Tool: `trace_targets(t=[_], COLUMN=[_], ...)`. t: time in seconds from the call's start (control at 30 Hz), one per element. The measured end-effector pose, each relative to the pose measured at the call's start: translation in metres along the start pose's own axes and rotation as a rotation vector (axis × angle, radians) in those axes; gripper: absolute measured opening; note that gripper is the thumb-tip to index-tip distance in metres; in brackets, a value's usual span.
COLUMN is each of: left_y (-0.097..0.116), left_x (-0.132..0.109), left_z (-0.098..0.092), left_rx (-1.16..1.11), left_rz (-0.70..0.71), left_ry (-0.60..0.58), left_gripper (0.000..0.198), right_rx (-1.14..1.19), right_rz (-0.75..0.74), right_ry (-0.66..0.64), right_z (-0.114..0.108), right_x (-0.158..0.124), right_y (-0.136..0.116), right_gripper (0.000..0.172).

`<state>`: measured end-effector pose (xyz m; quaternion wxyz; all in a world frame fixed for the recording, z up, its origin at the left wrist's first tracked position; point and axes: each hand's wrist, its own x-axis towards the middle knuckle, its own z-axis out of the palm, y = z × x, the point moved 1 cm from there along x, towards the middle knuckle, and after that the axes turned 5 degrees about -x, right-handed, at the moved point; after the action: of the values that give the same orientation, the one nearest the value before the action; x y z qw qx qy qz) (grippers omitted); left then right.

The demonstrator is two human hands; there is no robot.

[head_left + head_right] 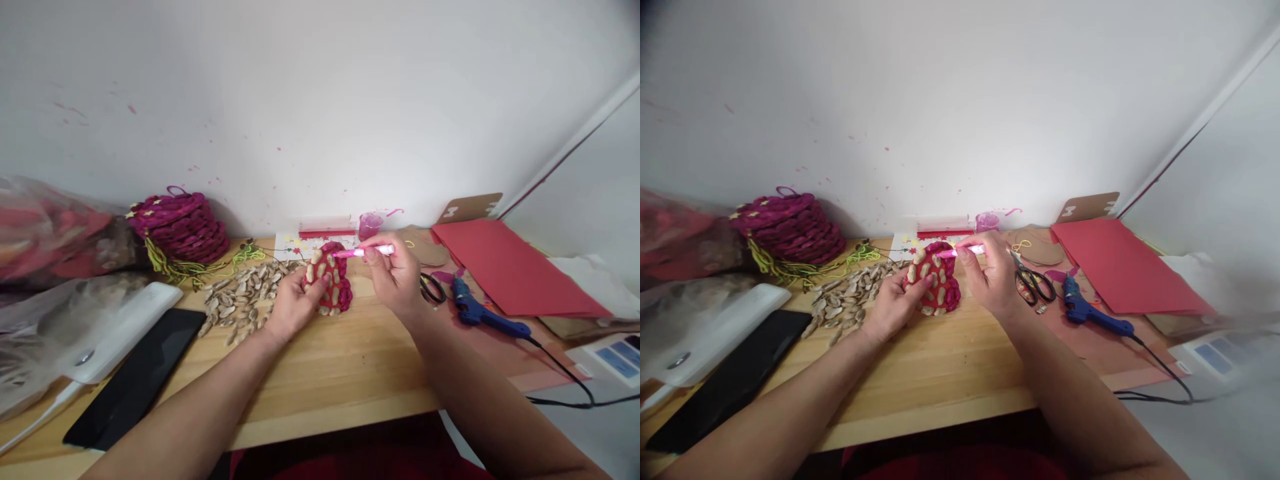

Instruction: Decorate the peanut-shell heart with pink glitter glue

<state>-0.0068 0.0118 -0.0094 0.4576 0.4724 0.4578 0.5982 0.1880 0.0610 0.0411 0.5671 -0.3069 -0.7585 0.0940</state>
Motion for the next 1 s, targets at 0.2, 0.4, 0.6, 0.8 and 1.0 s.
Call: trace_targets(t=[0.2, 0.4, 0.6, 0.8, 1.0], left_y=[0.001, 0.007, 0.001, 0.001, 0.008], left_x=[-0.002, -0.004, -0.003, -0.003, -0.005], left_z=[0.0, 0.002, -0.001, -0.002, -0.001], left_rx=[0.034, 0.08, 0.128, 0.141, 0.174], left_rz=[0.022, 0.057, 0.073, 0.086, 0.128], left_ry=[-0.018, -0.006, -0.034, -0.025, 0.01], left_gripper=[0.033, 0.031, 0.027, 0.024, 0.02], right_rx=[-0.02, -0.053, -0.053, -0.113, -0.089], right_rz=[-0.038, -0.015, -0.056, -0.045, -0.1], right_ry=[-0.006, 0.007, -0.012, 0.025, -0.019], right_z=[0.0, -0.002, -0.003, -0.005, -0.006], right_x=[0.0, 0.002, 0.004, 0.005, 0.006], right_y=[-0.006, -0.007, -0.013, -0.014, -0.017], right_gripper=[0.01, 0.01, 0.01, 0.009, 0.01])
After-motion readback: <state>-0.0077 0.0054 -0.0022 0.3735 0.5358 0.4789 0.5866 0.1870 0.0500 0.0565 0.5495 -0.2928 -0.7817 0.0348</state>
